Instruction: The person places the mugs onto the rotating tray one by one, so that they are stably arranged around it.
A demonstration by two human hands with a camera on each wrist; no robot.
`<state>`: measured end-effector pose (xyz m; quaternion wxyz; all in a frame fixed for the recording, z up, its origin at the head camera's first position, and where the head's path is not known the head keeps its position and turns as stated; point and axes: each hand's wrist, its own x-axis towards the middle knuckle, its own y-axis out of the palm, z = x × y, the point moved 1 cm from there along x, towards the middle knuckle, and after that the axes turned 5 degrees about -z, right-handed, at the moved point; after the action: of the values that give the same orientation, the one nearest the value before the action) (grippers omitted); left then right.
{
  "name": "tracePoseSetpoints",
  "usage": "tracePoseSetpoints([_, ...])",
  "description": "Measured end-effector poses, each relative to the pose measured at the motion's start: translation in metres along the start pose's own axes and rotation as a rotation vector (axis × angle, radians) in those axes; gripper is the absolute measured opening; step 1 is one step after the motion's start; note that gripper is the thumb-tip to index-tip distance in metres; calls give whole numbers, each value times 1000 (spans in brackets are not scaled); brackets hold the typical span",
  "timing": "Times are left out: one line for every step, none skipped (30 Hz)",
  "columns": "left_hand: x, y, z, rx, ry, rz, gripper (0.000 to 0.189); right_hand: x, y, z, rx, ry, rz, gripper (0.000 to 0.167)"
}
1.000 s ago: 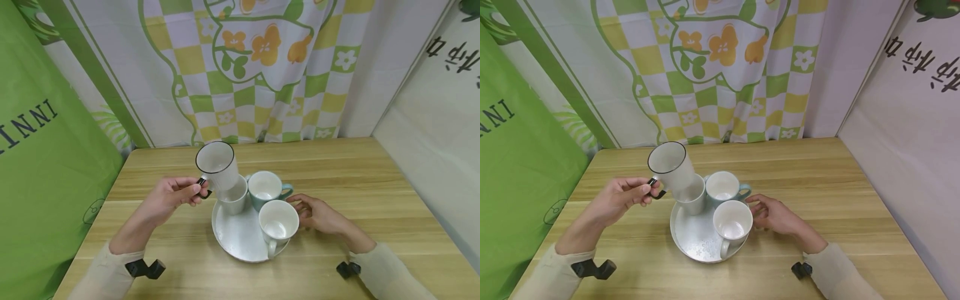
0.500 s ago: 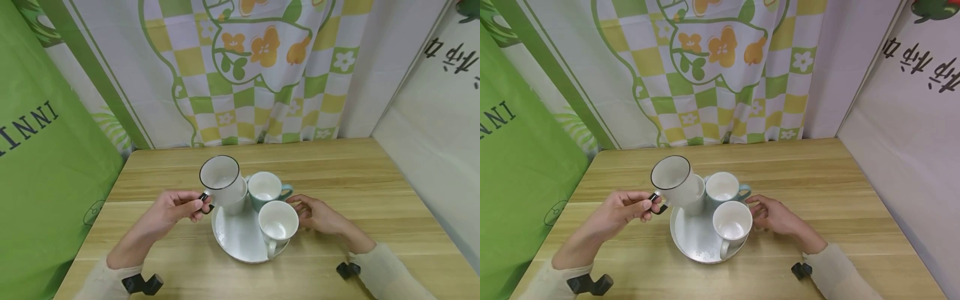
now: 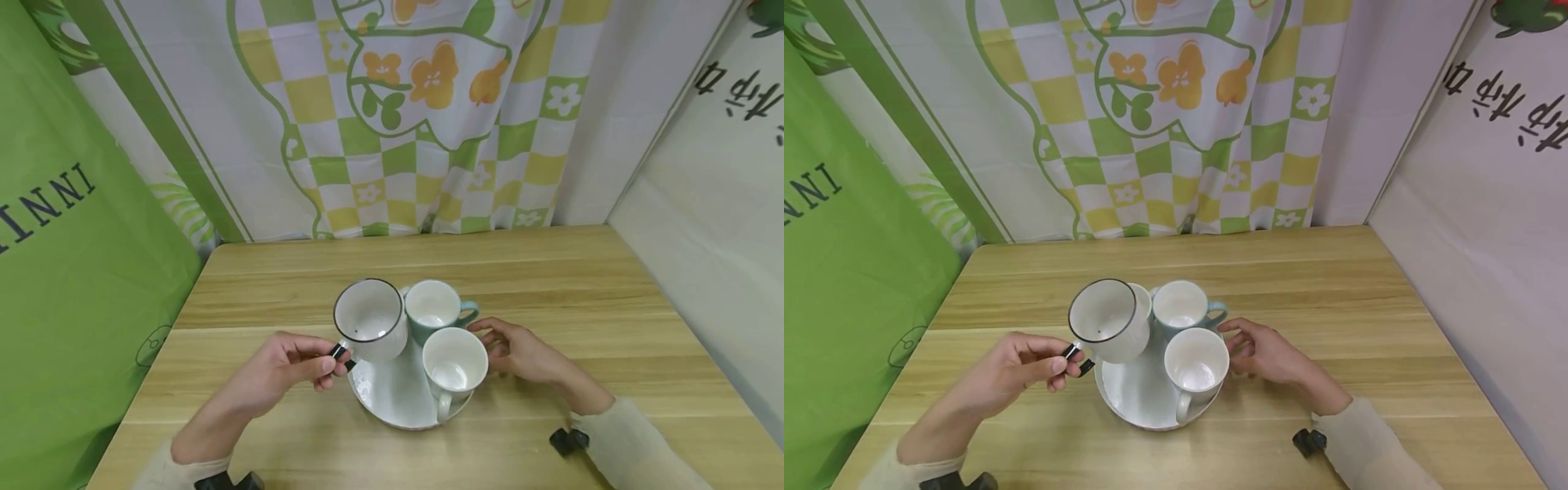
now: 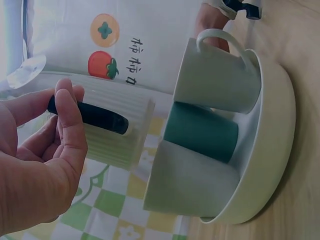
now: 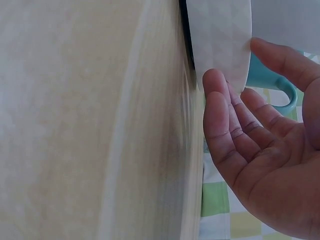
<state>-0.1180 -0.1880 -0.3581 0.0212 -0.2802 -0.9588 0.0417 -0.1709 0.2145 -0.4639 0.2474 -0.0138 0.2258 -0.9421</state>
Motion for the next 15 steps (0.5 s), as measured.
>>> tracePoseSetpoints([-1,1,1,-5,6,8,28,0,0,0,0,-1,0,62])
tracePoseSetpoints([-2,2,2,-11,15,14,28,0,0,0,0,-3,0,62])
tracePoseSetpoints([-3,3,3,-19,23,22,27,0,0,-1,-1,-4,-1,62])
tracePoseSetpoints([-4,4,4,-27,28,29,27,0,0,-1,-2,-6,-2,62])
tracePoseSetpoints([-5,5,5,-36,31,35,26,0,0,-1,-4,-7,-3,62])
tracePoseSetpoints([-5,5,6,-46,32,43,26,0,0,-1,-6,-8,-4,61])
tracePoseSetpoints([-6,6,7,-53,34,50,26,1,0,-1,-7,-10,-3,61])
tracePoseSetpoints([-7,7,8,-61,35,57,26,1,0,-2,-7,-10,-2,61])
tracePoseSetpoints([-7,8,9,-70,33,63,26,1,0,-2,-7,-11,-1,61])
tracePoseSetpoints([-7,8,10,-74,28,68,26,1,0,-2,-6,-11,-1,61])
tracePoseSetpoints([-8,9,11,-79,26,73,27,1,0,-2,-6,-11,-1,61])
tracePoseSetpoints([-8,10,13,-81,24,78,27,1,0,-2,-5,-11,-1,61])
tracePoseSetpoints([-8,10,14,-83,26,83,27,1,0,-2,-3,-11,0,61])
tracePoseSetpoints([-9,11,16,-87,24,87,28,1,0,-2,-1,-10,0,61])
tracePoseSetpoints([-9,12,17,-92,23,91,28,1,0,-2,0,-9,0,61])
